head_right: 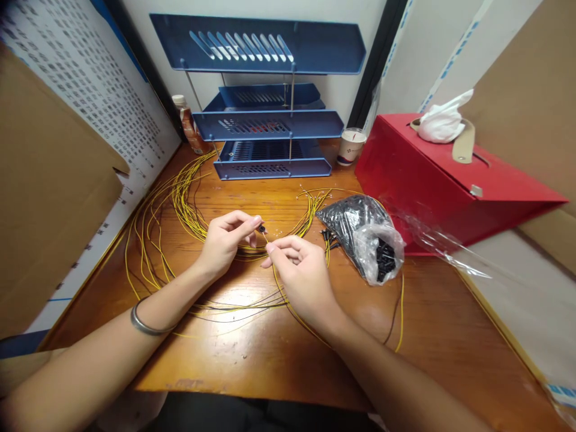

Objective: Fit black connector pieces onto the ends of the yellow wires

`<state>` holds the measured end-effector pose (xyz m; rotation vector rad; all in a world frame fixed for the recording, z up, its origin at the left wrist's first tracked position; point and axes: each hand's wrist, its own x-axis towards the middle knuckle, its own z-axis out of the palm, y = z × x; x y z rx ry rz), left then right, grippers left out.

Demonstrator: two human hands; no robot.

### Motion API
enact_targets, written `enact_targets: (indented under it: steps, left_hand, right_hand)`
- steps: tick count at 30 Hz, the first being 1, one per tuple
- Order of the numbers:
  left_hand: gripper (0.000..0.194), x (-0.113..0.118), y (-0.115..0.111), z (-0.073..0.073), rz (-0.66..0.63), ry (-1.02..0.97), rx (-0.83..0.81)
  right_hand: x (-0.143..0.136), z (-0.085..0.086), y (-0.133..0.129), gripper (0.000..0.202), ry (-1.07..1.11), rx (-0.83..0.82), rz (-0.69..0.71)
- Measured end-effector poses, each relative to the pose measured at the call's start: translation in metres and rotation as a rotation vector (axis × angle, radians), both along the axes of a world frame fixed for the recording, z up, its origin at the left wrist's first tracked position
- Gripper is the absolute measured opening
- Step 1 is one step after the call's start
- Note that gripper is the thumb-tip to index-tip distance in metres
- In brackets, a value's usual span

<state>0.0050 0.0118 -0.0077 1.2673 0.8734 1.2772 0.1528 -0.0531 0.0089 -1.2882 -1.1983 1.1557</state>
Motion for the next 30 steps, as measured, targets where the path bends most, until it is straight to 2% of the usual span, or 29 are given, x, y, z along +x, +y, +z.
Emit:
enact_targets:
  steps: [17,30]
  left_hand:
    - [0.026,0.0006,-0.0015,0.0011,-0.008,0.032,0.013]
    - [0.030,-0.0004,-0.0023,0.0006,-0.010,0.100,0.014]
  right_hand:
    - [0.0003,0.0013,0.0011,0.020,-0.006,0.046,-0.017]
    - [0.0017,-0.0005,0.0014,0.022,-0.014,0.010,-0.004]
